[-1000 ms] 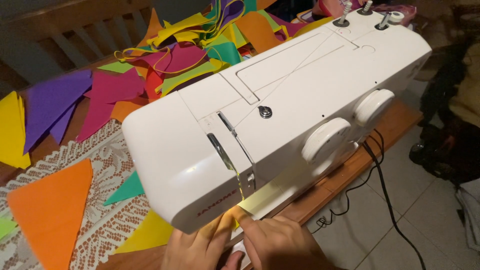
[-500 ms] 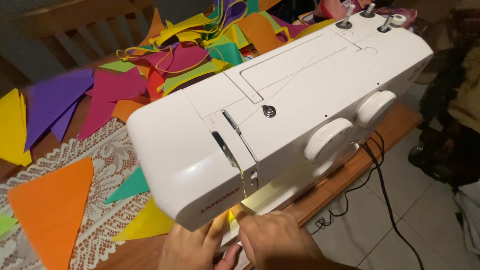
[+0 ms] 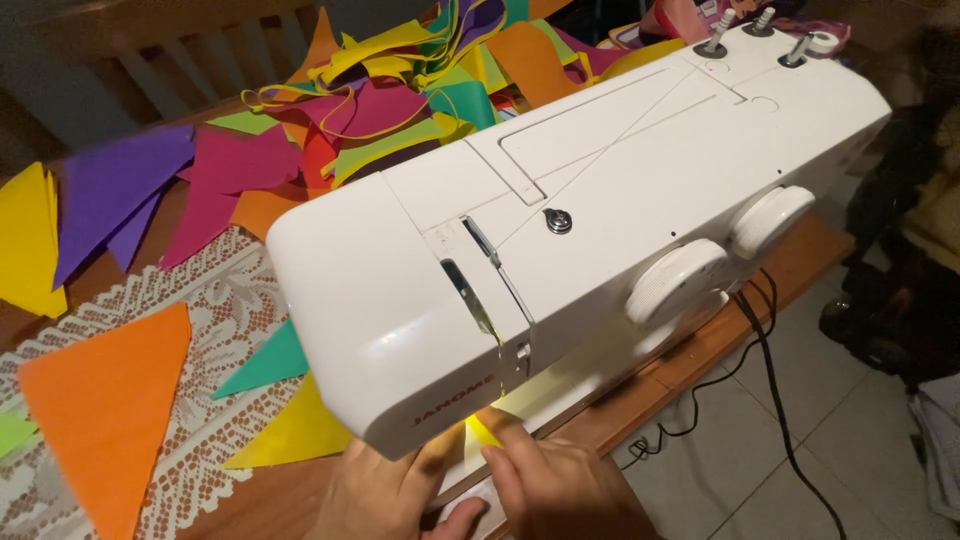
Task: Sewing colorful triangular fabric flags onto a yellow ribbon using a sewing machine to create a bunting.
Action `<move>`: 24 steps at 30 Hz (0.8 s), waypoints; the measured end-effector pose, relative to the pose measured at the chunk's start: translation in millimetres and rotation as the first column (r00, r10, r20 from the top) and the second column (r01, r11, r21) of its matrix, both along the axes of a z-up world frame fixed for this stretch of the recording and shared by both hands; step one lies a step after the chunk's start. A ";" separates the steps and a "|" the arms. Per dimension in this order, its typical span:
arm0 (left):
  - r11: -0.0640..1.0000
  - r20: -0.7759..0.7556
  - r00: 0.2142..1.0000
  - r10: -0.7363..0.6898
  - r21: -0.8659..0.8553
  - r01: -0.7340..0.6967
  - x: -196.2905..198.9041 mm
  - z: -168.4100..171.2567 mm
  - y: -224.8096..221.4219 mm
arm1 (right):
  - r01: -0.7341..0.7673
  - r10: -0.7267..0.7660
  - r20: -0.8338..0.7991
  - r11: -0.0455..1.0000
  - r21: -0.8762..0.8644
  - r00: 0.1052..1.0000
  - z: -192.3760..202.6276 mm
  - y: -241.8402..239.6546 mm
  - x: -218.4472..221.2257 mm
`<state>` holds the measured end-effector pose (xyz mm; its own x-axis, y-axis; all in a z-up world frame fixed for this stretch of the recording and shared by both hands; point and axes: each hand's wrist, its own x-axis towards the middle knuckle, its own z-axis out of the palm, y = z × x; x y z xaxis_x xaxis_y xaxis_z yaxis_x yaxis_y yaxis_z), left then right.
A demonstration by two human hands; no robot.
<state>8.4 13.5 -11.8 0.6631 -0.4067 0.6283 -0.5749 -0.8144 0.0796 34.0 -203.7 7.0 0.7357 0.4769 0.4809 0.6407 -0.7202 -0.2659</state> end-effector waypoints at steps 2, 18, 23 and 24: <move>1.000 -0.006 1.000 -0.011 -0.002 0.011 0.9 -1.6 1.1 | -0.034 0.035 0.056 0.999 -0.008 0.998 3.3 -0.8 0.9; 0.995 -0.045 0.996 -0.077 0.067 0.080 2.9 6.6 2.4 | -0.088 0.098 0.188 0.994 -0.061 0.977 17.8 -2.3 -4.9; 0.998 -0.025 0.999 -0.038 0.057 0.039 1.8 3.1 2.6 | -0.124 0.134 0.205 0.990 -0.063 0.970 17.1 -4.1 -3.1; 0.998 0.004 1.000 -0.027 0.050 0.027 1.6 2.9 2.7 | -0.135 0.143 0.186 0.989 -0.056 0.972 18.6 -3.9 -3.1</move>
